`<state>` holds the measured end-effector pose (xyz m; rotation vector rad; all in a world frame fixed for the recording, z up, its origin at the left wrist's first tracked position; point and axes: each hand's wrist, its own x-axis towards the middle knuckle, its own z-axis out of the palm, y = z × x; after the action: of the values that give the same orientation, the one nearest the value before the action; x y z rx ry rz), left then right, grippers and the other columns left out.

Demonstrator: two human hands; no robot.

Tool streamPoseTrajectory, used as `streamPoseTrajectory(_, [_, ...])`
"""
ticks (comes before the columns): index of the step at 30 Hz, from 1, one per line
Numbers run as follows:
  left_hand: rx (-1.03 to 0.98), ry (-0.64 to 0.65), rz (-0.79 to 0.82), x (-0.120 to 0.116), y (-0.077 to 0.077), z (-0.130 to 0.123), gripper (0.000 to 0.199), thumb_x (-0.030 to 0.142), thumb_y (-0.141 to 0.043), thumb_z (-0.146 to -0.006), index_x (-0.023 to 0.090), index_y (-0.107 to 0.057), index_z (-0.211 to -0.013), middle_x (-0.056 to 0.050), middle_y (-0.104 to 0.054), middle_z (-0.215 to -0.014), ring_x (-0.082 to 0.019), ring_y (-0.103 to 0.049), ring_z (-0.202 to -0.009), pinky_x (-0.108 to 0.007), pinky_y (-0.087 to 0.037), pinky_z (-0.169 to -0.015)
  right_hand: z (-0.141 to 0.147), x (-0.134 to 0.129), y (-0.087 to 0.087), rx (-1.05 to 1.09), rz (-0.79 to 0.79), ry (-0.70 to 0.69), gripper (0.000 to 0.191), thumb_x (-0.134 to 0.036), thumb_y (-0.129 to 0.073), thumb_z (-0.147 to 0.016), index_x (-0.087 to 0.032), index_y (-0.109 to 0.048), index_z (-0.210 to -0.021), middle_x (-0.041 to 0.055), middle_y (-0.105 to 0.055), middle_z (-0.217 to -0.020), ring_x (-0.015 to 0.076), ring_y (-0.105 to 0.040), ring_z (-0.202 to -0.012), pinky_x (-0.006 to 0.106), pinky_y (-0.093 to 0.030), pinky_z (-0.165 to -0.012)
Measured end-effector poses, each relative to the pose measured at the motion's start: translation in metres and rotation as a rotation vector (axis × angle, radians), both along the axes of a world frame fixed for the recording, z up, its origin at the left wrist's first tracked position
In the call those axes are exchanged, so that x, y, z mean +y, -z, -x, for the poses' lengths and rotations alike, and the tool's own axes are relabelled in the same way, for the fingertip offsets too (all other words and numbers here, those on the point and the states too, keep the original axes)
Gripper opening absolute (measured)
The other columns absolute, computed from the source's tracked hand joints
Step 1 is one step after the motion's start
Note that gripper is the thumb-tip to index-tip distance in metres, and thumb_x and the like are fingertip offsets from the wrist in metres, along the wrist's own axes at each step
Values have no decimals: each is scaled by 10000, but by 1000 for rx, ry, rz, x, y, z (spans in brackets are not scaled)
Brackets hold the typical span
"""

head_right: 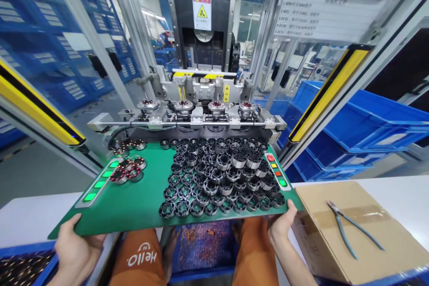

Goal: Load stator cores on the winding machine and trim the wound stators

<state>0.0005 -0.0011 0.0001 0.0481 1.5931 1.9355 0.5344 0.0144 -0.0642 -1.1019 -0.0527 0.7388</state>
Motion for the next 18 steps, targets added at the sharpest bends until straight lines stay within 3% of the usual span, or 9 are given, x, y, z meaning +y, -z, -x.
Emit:
streamPoseTrajectory(5, [-88,-33,-27,1,-7,-4,234,280,-739,-739,234,-720,-967,84,-762,-875,-146,-658,-711,-200,-594,-567,2,3,-2,19,-3,23,528,-637,-772,-837,-279,-849,-1217,1,-904,-1098,257,-808,-1021,327,-668,-756])
streamPoseTrajectory(11, [-115,-35,-32,1,-10,-7,218,262,-733,-781,230,-731,-996,84,-782,-877,-150,-669,-693,-213,-598,-573,0,3,0,17,3,46,456,-623,-799,-804,-293,-803,-1119,-6,-869,-1019,253,-794,-946,322,-650,-697])
streamPoseTrajectory(18, [-99,-32,-28,0,-10,-6,224,271,-739,-773,233,-732,-993,77,-783,-874,-149,-672,-704,-202,-581,-578,2,2,-2,18,6,44,478,-620,-796,-823,-281,-829,-1159,7,-877,-1022,258,-791,-888,343,-671,-682])
